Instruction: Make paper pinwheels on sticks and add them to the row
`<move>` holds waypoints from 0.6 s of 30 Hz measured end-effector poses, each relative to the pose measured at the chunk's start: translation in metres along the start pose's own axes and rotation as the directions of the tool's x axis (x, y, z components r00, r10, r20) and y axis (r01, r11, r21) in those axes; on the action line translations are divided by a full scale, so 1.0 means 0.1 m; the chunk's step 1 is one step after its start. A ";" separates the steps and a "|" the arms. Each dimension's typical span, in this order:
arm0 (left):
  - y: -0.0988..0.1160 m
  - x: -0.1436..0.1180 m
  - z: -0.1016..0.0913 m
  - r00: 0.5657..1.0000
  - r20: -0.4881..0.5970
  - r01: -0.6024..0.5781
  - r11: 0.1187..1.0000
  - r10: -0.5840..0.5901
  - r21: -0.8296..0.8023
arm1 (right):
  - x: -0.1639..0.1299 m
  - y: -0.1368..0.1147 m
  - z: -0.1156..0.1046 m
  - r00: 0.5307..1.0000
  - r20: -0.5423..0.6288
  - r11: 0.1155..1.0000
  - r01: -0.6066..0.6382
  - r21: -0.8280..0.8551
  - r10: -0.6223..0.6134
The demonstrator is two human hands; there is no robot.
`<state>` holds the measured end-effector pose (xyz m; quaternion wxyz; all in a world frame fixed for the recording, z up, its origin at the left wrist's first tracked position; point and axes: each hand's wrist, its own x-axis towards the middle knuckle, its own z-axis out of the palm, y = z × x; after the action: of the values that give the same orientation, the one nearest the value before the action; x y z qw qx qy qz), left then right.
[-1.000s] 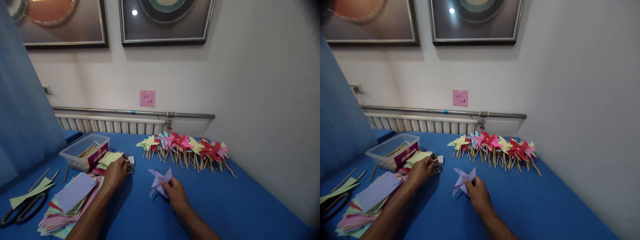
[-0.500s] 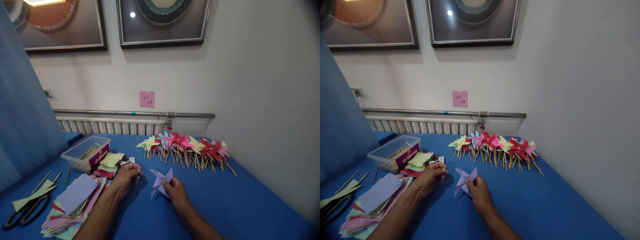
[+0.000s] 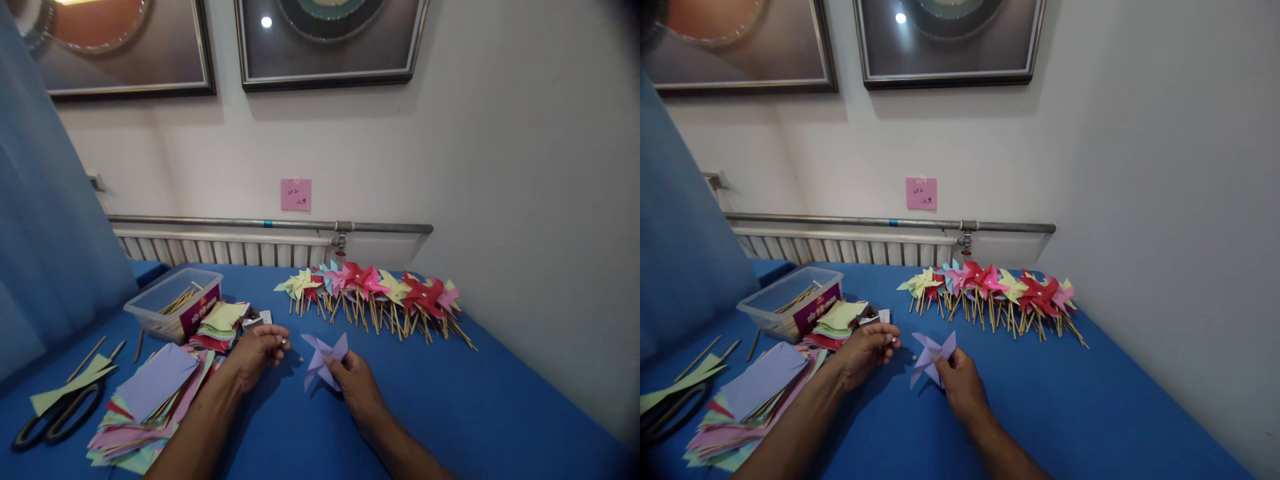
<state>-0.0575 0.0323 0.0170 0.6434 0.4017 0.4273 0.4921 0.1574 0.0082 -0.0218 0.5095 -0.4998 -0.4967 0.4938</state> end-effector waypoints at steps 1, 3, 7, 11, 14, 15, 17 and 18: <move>0.00 0.00 0.00 1.000 0.005 0.006 1.000 -0.006 0.000 | -0.01 -0.02 0.00 1.000 -0.002 1.000 0.001 0.004 -0.001; 0.00 0.00 0.00 1.000 0.014 0.012 1.000 -0.012 -0.006 | -0.03 -0.05 0.01 1.000 -0.010 1.000 0.003 0.016 -0.003; 0.00 -0.01 0.00 1.000 0.013 0.006 1.000 -0.006 -0.015 | -0.05 -0.08 0.01 1.000 -0.010 1.000 -0.007 0.029 0.007; -0.01 0.01 -0.01 1.000 -0.027 -0.008 0.999 0.009 0.054 | -0.02 -0.04 -0.01 1.000 -0.009 0.999 -0.004 0.043 0.004; -0.03 0.04 -0.01 0.996 -0.065 -0.039 0.975 0.054 0.219 | 0.00 -0.02 -0.02 0.999 -0.037 0.998 -0.006 0.059 0.008; -0.05 0.05 -0.01 0.995 -0.070 -0.045 0.957 0.068 0.285 | 0.00 -0.02 -0.02 0.999 -0.050 0.998 -0.008 0.061 0.011; -0.08 0.06 -0.01 0.995 -0.045 -0.066 0.909 0.093 0.412 | 0.01 -0.03 -0.03 0.997 -0.072 0.997 -0.019 0.077 0.025; -0.11 0.07 0.00 0.994 -0.022 -0.084 0.880 0.107 0.467 | 0.01 -0.03 -0.03 0.996 -0.081 0.995 -0.026 0.096 0.034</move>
<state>-0.0530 0.0366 0.0057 0.4930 0.5529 0.5275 0.4160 0.1602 0.0089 -0.0186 0.5454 -0.5024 -0.4437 0.5033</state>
